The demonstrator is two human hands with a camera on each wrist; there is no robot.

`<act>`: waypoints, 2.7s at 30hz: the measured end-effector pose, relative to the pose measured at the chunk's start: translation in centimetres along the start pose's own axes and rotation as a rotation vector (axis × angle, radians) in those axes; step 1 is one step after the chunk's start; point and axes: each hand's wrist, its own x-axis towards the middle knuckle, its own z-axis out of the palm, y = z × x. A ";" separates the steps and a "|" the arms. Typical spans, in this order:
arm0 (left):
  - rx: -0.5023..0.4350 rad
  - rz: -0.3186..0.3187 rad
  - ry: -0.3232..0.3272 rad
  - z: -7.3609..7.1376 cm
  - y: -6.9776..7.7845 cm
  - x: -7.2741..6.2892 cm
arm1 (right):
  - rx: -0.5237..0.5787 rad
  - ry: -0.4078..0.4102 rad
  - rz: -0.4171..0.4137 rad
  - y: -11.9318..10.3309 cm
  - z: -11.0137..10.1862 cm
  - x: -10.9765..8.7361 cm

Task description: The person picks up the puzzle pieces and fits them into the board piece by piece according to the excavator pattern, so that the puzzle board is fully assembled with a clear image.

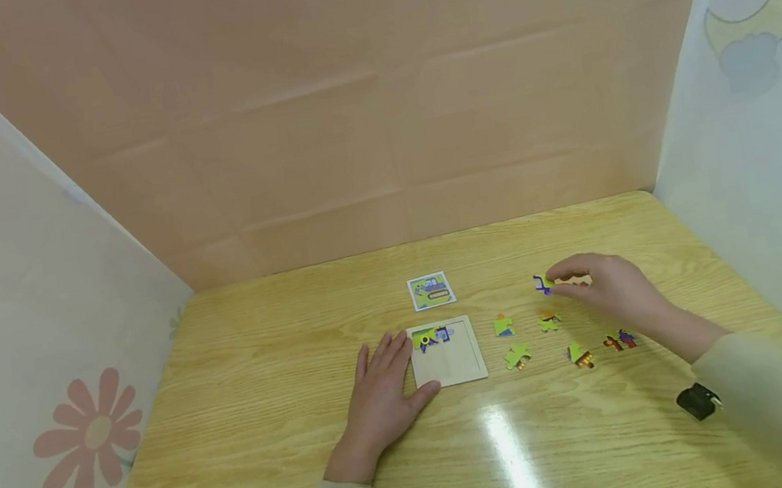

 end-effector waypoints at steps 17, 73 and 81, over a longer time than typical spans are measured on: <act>-0.010 -0.003 -0.008 0.1 -0.1 0.1 | -0.114 0.009 -0.272 -4.8 4.5 1.9; 0.018 -0.006 -0.011 0.2 -0.1 0.3 | -0.322 -0.120 -0.437 -8.6 10.6 4.2; 0.018 -0.002 -0.005 0.1 -0.1 0.2 | -0.325 -0.138 -0.463 -8.9 10.6 3.9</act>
